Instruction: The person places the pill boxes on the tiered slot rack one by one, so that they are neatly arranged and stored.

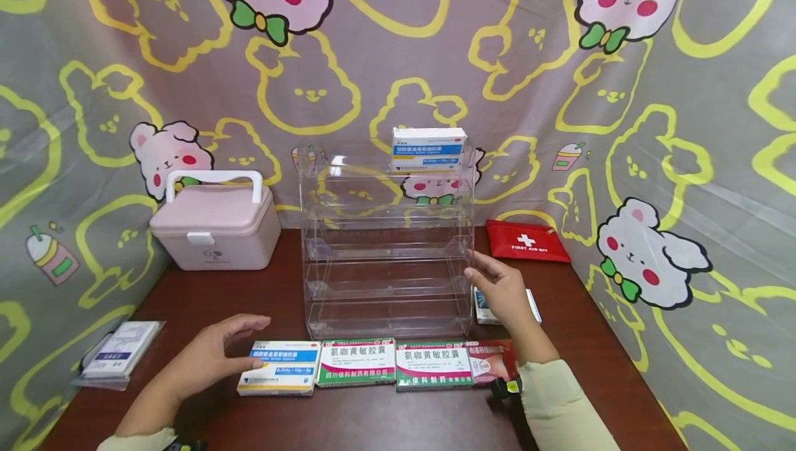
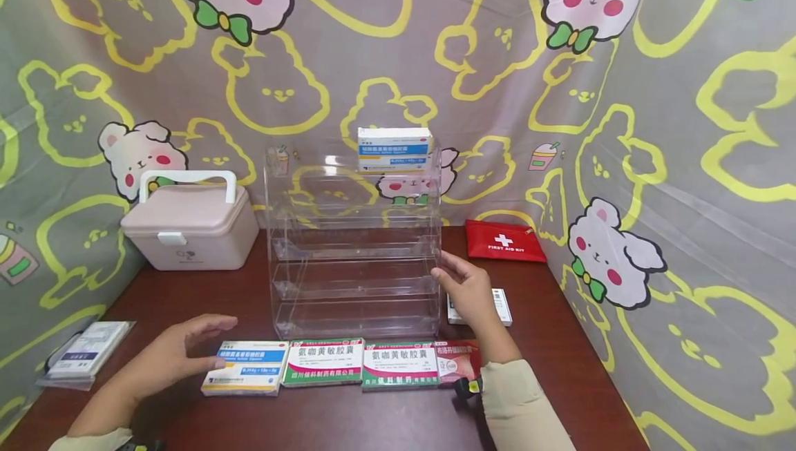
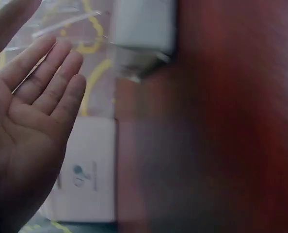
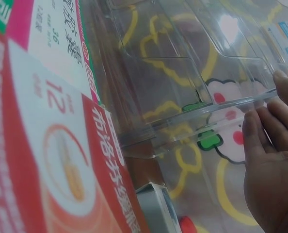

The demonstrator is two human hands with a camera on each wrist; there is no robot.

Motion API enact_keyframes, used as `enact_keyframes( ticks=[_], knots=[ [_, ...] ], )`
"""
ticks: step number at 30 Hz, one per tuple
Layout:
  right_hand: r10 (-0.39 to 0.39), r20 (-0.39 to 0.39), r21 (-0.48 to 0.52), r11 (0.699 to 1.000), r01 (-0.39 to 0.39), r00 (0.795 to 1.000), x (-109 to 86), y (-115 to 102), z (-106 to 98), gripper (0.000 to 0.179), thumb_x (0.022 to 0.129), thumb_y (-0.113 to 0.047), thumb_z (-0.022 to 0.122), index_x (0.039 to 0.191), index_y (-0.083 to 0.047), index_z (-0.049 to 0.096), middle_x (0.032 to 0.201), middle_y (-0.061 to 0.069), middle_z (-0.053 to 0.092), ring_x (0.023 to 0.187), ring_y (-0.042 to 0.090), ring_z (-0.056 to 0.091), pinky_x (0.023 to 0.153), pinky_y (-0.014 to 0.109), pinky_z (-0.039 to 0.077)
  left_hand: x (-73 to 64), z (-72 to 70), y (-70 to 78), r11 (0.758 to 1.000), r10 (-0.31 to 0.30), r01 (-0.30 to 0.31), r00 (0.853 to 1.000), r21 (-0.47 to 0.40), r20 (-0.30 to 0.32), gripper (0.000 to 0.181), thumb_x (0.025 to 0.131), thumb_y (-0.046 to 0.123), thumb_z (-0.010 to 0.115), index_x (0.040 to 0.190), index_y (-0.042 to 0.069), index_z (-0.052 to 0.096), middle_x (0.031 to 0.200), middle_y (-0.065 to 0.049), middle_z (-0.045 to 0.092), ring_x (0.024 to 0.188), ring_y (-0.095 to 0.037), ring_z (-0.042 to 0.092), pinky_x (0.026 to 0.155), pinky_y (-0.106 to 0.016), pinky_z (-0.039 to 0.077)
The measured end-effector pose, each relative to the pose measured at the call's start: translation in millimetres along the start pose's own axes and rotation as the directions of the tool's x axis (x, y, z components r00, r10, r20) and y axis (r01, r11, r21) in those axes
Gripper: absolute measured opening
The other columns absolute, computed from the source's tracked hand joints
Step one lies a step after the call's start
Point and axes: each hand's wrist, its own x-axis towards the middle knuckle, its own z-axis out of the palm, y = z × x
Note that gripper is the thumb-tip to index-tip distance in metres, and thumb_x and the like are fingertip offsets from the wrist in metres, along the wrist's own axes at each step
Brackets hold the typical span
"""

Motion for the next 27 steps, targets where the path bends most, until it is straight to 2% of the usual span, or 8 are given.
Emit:
enact_keyframes(
  ticks=[3, 5, 7, 9, 13, 16, 22, 27],
  knots=[
    [0.001, -0.003, -0.006, 1.000, -0.001, 1.000, 0.3, 0, 0, 0.049, 0.102, -0.017, 0.079, 0.147, -0.002, 0.068, 0.148, 0.018, 0.069, 0.113, -0.005, 0.072, 0.096, 0.010, 0.059, -3.9, 2.3, -15.0, 0.999, 0.033, -0.030, 0.997, -0.044, 0.071, 0.073, 0.084, 0.027, 0.097, 0.145, 0.002, 0.066, 0.145, -0.017, 0.070, 0.129, 0.000, 0.063, 0.107, -0.017, 0.055],
    [0.004, -0.003, -0.013, 1.000, -0.004, 1.000, 0.0, -1, 0, 0.050, 0.102, -0.018, 0.079, 0.148, -0.002, 0.067, 0.149, 0.018, 0.069, 0.113, -0.007, 0.071, 0.096, 0.010, 0.058, -5.8, 2.7, -21.6, 0.998, 0.044, -0.038, 0.993, -0.055, 0.107, 0.075, 0.083, 0.028, 0.097, 0.146, 0.001, 0.065, 0.146, -0.020, 0.068, 0.129, 0.006, 0.060, 0.105, -0.012, 0.053],
    [0.009, -0.001, -0.012, 1.000, -0.009, 1.000, -0.4, -1, 0, 0.050, 0.103, -0.018, 0.079, 0.148, -0.002, 0.067, 0.149, 0.017, 0.068, 0.114, -0.007, 0.071, 0.096, 0.010, 0.058, -6.3, 2.2, -25.2, 0.999, 0.046, -0.044, 0.991, -0.020, 0.126, 0.078, 0.082, 0.032, 0.097, 0.146, 0.002, 0.065, 0.147, -0.020, 0.067, 0.130, 0.000, 0.061, 0.105, -0.013, 0.053],
    [0.014, -0.002, -0.006, 1.000, -0.014, 1.000, -0.6, -2, 0, 0.050, 0.102, -0.018, 0.079, 0.148, -0.002, 0.067, 0.149, 0.017, 0.068, 0.116, -0.005, 0.071, 0.096, 0.010, 0.058, -5.7, 1.8, -25.8, 0.999, 0.016, -0.022, 0.991, 0.047, 0.131, 0.082, 0.079, 0.038, 0.098, 0.147, 0.006, 0.066, 0.147, -0.017, 0.068, 0.132, -0.012, 0.065, 0.105, -0.019, 0.057],
    [0.021, -0.003, 0.019, 1.000, -0.021, 1.000, -0.9, -1, 0, 0.050, 0.103, -0.017, 0.078, 0.148, -0.001, 0.066, 0.150, 0.019, 0.067, 0.116, -0.005, 0.071, 0.097, 0.011, 0.059, -3.0, 0.7, -24.5, 0.984, -0.067, 0.044, 0.989, 0.171, 0.135, 0.087, 0.073, 0.046, 0.100, 0.146, 0.011, 0.068, 0.147, -0.013, 0.068, 0.134, -0.037, 0.066, 0.109, -0.046, 0.060],
    [0.023, -0.003, 0.032, 0.999, -0.023, 1.000, -0.8, -1, 0, 0.049, 0.103, -0.016, 0.077, 0.149, -0.001, 0.066, 0.150, 0.019, 0.067, 0.115, -0.007, 0.070, 0.097, 0.011, 0.058, -1.6, -0.5, -24.0, 0.977, -0.084, 0.053, 0.986, 0.207, 0.143, 0.088, 0.072, 0.046, 0.101, 0.145, 0.010, 0.069, 0.146, -0.014, 0.069, 0.134, -0.041, 0.064, 0.109, -0.062, 0.057],
    [0.004, 0.003, 0.023, 1.000, -0.004, 1.000, -0.9, -2, 0, 0.049, 0.104, -0.016, 0.077, 0.149, 0.000, 0.066, 0.150, 0.020, 0.067, 0.115, -0.009, 0.069, 0.098, 0.010, 0.057, -0.5, 0.7, -24.2, 0.971, -0.068, 0.033, 0.988, 0.237, 0.138, 0.081, 0.069, 0.048, 0.102, 0.137, 0.014, 0.073, 0.139, -0.008, 0.073, 0.130, -0.035, 0.066, 0.107, -0.057, 0.059],
    [0.002, 0.006, 0.006, 1.000, -0.002, 1.000, -0.5, -1, 0, 0.050, 0.104, -0.017, 0.077, 0.149, -0.001, 0.066, 0.150, 0.019, 0.067, 0.115, -0.010, 0.068, 0.099, 0.009, 0.056, 0.7, 2.5, -25.0, 0.979, -0.122, 0.096, 0.982, 0.177, 0.141, 0.077, 0.067, 0.041, 0.105, 0.131, 0.016, 0.069, 0.131, -0.003, 0.075, 0.125, -0.031, 0.068, 0.108, -0.056, 0.057]
  ],
)
